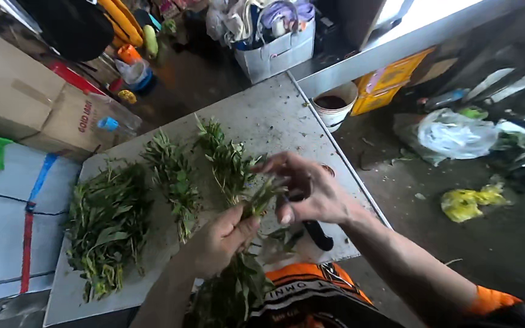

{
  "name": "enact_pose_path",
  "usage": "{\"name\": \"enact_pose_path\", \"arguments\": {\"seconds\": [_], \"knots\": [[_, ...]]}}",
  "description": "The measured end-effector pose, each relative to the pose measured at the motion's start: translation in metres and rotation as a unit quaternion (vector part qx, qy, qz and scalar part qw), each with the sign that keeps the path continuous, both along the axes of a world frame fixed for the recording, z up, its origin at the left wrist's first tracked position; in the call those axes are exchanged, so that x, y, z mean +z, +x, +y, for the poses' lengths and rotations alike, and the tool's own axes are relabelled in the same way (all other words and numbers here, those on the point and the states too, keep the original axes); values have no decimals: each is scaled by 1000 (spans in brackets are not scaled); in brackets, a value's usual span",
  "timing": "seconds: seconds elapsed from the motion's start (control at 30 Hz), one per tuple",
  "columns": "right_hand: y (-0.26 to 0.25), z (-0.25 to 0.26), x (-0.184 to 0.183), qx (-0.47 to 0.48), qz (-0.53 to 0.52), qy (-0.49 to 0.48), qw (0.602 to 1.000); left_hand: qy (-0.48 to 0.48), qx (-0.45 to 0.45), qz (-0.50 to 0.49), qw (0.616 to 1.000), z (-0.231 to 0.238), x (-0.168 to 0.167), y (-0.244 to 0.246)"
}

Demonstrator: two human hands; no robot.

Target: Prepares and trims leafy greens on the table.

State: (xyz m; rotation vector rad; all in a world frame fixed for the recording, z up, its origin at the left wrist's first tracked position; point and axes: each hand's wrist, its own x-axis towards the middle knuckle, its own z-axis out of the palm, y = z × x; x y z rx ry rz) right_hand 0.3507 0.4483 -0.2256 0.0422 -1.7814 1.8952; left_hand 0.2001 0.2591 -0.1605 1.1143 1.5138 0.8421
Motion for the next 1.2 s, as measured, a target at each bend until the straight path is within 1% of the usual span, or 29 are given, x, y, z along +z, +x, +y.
{"name": "enact_pose_path", "arguments": {"seconds": [0.1,0.13,0.2,0.27,0.33,0.37,0.43,0.47,0.5,0.53,0.57,0.6,0.63,0.67,0.7,0.73,0.77,0.8,0.83,0.9,0.93,0.97,1.0,1.03,1.07,1.1,1.13,1.17,1.2], "knots": [[-14,-30,-6,124,10,-59,991,73,-13,57,996,-4,3,8],[-17,-38,-9,149,3,-67,987,83,-20,75,994,-5,5,8],[-20,-45,-20,145,-24,-61,987,73,-26,70,995,-12,4,0],[-17,-41,-32,75,-62,20,995,54,-18,50,997,-26,1,-18],[-13,-42,-37,29,-79,149,985,42,37,93,994,-39,-5,-36],[-11,-52,-33,14,-74,211,975,12,72,129,989,-41,-8,-42],[-11,-85,-17,3,-10,316,949,-44,119,173,977,-38,-20,-50],[-13,-103,-9,15,32,340,940,-48,136,171,975,-36,-28,-53],[-14,-118,-3,40,61,339,938,-31,150,161,975,-34,-35,-54],[-16,-125,-3,66,69,307,947,1,162,141,977,-36,-39,-54],[-16,-125,-10,82,50,240,966,50,173,117,977,-41,-40,-54],[-17,-116,-22,84,10,142,986,105,179,90,974,-48,-39,-56],[-18,-100,-37,77,-42,17,996,153,181,59,970,-55,-36,-58],[-22,-84,-51,64,-99,-121,986,189,175,31,966,-64,-35,-58],[-27,-69,-58,51,-156,-238,957,209,163,19,964,-71,-34,-58],[-34,-60,-60,41,-205,-313,927,219,149,26,964,-77,-37,-56],[-42,-55,-55,31,-239,-352,904,231,143,47,961,-79,-42,-53],[-50,-53,-44,23,-257,-367,894,246,148,88,954,-78,-47,-49],[-58,-52,-30,11,-257,-368,894,259,159,145,942,-77,-52,-45],[-68,-49,3,-6,-227,-323,919,255,164,278,911,-78,-56,-42],[-69,-49,20,-11,-208,-275,939,242,159,334,897,-80,-55,-41],[-66,-53,39,-14,-193,-213,958,223,157,367,890,-81,-54,-40],[-60,-63,57,-12,-182,-132,974,204,161,371,891,-82,-52,-41],[-50,-77,71,5,-175,-32,984,190,172,354,899,-83,-49,-43],[-38,-90,79,40,-170,57,983,187,182,312,914,-85,-45,-47],[-28,-102,77,89,-177,102,975,187,188,243,933,-90,-42,-51],[-20,-107,66,137,-201,99,965,199,189,169,947,-95,-39,-57],[-17,-105,48,164,-240,70,954,211,187,119,952,-100,-37,-61],[-16,-99,30,163,-283,40,944,218,189,105,952,-103,-39,-64]]}}
